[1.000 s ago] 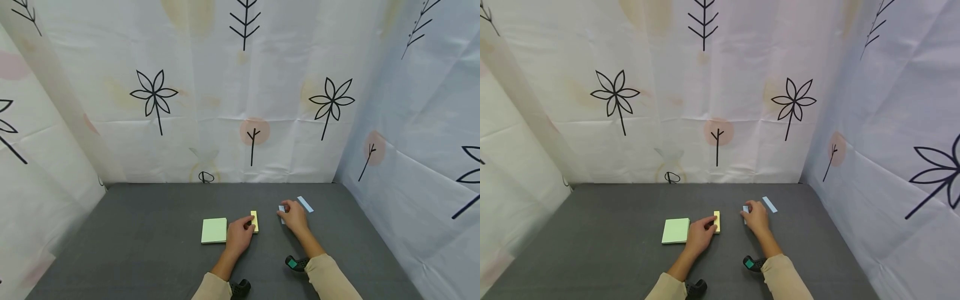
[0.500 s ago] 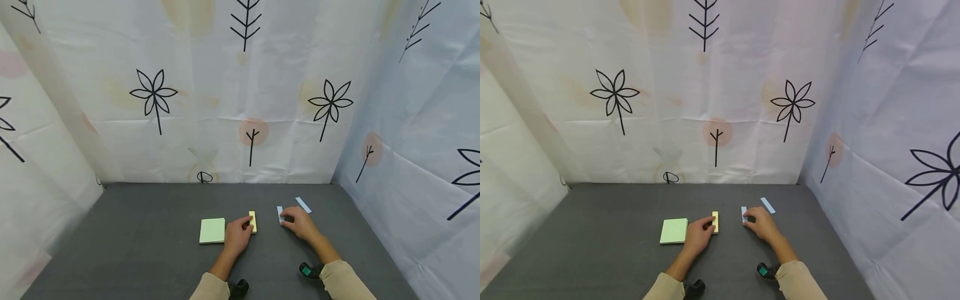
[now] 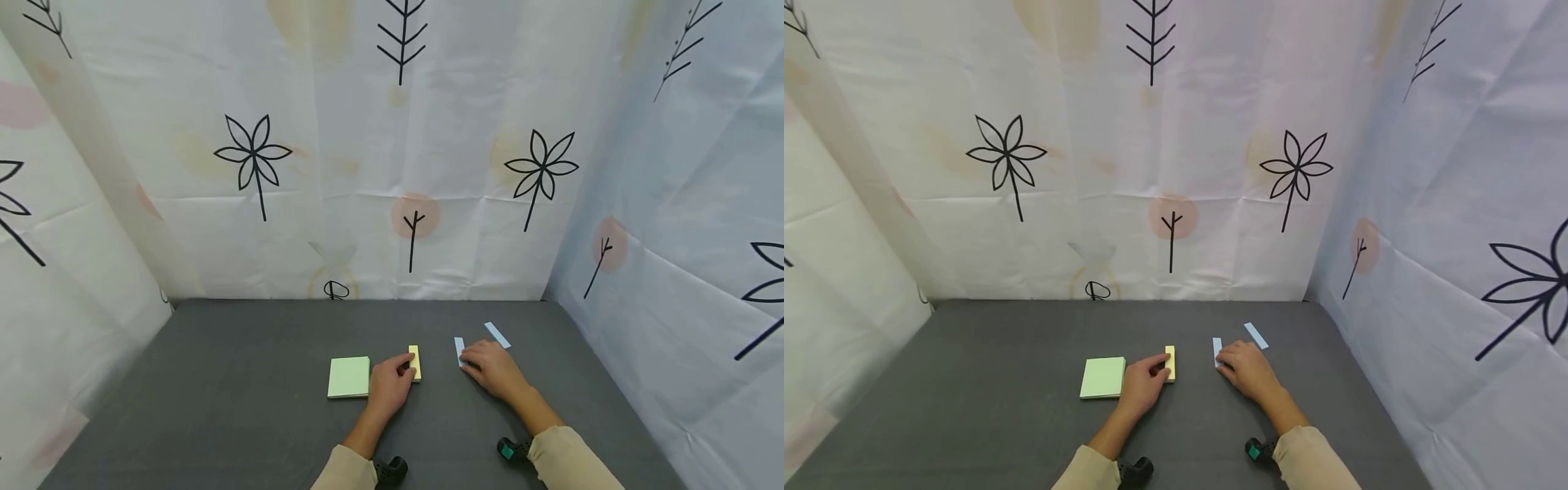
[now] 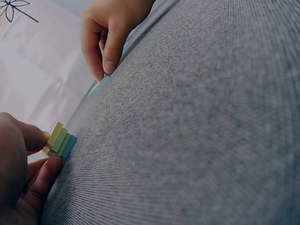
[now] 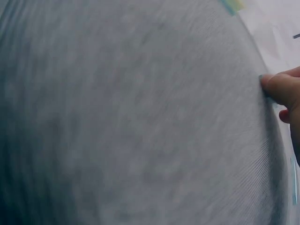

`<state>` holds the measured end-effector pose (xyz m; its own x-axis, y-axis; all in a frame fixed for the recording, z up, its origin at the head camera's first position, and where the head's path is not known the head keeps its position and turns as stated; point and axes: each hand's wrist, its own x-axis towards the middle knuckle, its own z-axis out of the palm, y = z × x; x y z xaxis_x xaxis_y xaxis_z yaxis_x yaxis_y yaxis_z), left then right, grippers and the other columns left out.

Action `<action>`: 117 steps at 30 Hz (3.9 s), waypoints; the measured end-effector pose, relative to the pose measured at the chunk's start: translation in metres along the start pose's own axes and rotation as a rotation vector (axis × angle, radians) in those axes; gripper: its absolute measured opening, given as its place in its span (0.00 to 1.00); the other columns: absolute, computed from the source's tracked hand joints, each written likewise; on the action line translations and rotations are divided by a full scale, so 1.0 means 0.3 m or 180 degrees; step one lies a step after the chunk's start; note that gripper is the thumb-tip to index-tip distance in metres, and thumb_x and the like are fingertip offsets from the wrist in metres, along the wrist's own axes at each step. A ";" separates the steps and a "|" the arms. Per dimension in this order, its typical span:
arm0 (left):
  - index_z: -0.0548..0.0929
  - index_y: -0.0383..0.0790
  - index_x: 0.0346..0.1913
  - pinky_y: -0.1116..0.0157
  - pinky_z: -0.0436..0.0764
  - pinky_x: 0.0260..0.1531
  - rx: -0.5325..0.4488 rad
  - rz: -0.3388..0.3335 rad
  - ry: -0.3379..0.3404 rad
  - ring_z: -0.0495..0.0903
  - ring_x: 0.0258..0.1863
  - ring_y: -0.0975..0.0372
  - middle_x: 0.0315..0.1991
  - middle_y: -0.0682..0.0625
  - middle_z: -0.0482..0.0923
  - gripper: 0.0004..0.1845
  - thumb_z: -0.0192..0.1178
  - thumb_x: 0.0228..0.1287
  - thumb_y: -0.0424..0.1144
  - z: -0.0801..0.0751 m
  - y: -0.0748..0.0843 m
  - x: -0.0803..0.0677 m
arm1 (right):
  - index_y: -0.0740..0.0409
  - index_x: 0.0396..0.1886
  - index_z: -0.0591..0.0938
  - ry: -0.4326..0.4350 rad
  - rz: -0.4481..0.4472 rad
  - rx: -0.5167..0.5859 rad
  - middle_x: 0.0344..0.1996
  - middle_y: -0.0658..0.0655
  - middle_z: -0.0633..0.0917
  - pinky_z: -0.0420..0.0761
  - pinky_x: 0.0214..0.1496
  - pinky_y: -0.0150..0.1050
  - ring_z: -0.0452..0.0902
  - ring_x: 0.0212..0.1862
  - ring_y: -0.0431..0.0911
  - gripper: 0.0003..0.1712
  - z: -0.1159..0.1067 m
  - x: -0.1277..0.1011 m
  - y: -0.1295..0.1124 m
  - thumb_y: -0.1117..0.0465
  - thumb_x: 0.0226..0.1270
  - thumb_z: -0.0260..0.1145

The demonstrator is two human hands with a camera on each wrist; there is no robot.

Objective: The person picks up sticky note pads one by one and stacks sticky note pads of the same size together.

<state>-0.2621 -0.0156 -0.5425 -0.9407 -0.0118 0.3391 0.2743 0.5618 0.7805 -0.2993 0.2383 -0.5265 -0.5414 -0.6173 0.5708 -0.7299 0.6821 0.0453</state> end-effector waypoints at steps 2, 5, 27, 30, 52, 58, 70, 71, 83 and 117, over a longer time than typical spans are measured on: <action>0.87 0.42 0.49 0.68 0.71 0.25 0.0013 -0.0011 -0.0010 0.72 0.23 0.68 0.25 0.58 0.78 0.14 0.65 0.59 0.35 0.001 0.000 0.001 | 0.56 0.35 0.88 0.0032 -0.0097 -0.0114 0.36 0.53 0.86 0.76 0.42 0.50 0.80 0.41 0.49 0.11 0.001 -0.003 0.001 0.60 0.50 0.77; 0.87 0.42 0.49 0.67 0.71 0.25 0.0017 -0.0028 -0.0021 0.72 0.24 0.68 0.25 0.57 0.78 0.14 0.65 0.60 0.35 0.002 0.001 0.000 | 0.56 0.35 0.87 0.0050 -0.0175 -0.0233 0.35 0.53 0.86 0.76 0.41 0.49 0.80 0.40 0.49 0.12 0.005 -0.005 0.002 0.59 0.50 0.77; 0.87 0.42 0.49 0.68 0.71 0.24 -0.0001 0.0010 -0.0010 0.73 0.23 0.68 0.24 0.57 0.78 0.14 0.65 0.59 0.34 0.000 -0.003 -0.002 | 0.60 0.34 0.86 0.0076 0.0099 0.0478 0.34 0.55 0.86 0.77 0.39 0.47 0.79 0.36 0.49 0.06 -0.009 0.011 0.011 0.69 0.55 0.71; 0.87 0.42 0.49 0.68 0.71 0.24 0.0008 0.0003 -0.0008 0.72 0.22 0.68 0.24 0.58 0.78 0.14 0.65 0.59 0.34 0.000 -0.003 -0.002 | 0.60 0.35 0.86 0.0004 0.0164 0.0515 0.35 0.55 0.86 0.76 0.40 0.47 0.79 0.38 0.49 0.05 -0.012 0.010 0.011 0.69 0.57 0.70; 0.87 0.42 0.50 0.68 0.70 0.23 -0.0012 -0.0023 -0.0025 0.71 0.22 0.69 0.24 0.58 0.77 0.14 0.65 0.60 0.34 0.002 -0.003 -0.004 | 0.67 0.47 0.84 -0.0219 0.1626 0.1094 0.47 0.65 0.82 0.71 0.55 0.58 0.75 0.51 0.62 0.15 0.052 0.052 0.037 0.68 0.59 0.70; 0.87 0.42 0.50 0.68 0.70 0.23 -0.0034 -0.0033 -0.0011 0.71 0.22 0.69 0.24 0.59 0.77 0.14 0.65 0.60 0.35 0.003 -0.003 -0.002 | 0.69 0.49 0.83 -0.0458 0.1672 0.1067 0.50 0.69 0.79 0.68 0.57 0.60 0.72 0.55 0.66 0.16 0.056 0.078 0.057 0.68 0.61 0.69; 0.87 0.42 0.50 0.68 0.70 0.23 -0.0012 -0.0065 -0.0027 0.71 0.22 0.69 0.24 0.58 0.77 0.14 0.65 0.60 0.34 0.006 -0.003 -0.004 | 0.62 0.42 0.82 -0.0263 0.2303 0.1256 0.41 0.60 0.82 0.73 0.51 0.53 0.76 0.47 0.56 0.13 0.042 0.089 0.022 0.68 0.56 0.73; 0.87 0.42 0.50 0.68 0.70 0.23 -0.0007 -0.0062 -0.0026 0.71 0.22 0.69 0.24 0.59 0.77 0.14 0.65 0.60 0.34 0.006 -0.003 -0.003 | 0.62 0.41 0.82 -0.0231 0.2337 0.1277 0.39 0.58 0.83 0.74 0.49 0.52 0.77 0.45 0.55 0.13 0.040 0.089 0.018 0.69 0.56 0.73; 0.87 0.43 0.49 0.68 0.71 0.24 0.0020 -0.0034 -0.0003 0.71 0.22 0.68 0.24 0.59 0.77 0.14 0.65 0.59 0.35 0.002 -0.002 0.002 | 0.62 0.35 0.81 0.0067 0.2659 0.1704 0.28 0.52 0.81 0.76 0.34 0.39 0.76 0.31 0.45 0.10 0.027 0.093 -0.006 0.72 0.55 0.72; 0.85 0.38 0.52 0.67 0.72 0.24 0.0042 -0.0034 0.0054 0.73 0.22 0.68 0.25 0.56 0.80 0.18 0.67 0.57 0.35 0.007 -0.007 0.007 | 0.74 0.43 0.82 -0.0242 0.3031 0.3451 0.25 0.55 0.83 0.78 0.27 0.38 0.76 0.23 0.44 0.11 0.066 0.252 -0.127 0.71 0.62 0.67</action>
<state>-0.2651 -0.0150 -0.5445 -0.9400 -0.0318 0.3396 0.2614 0.5723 0.7772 -0.3207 0.1578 -0.5012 -0.9887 -0.1489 -0.0167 -0.0185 0.2321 -0.9725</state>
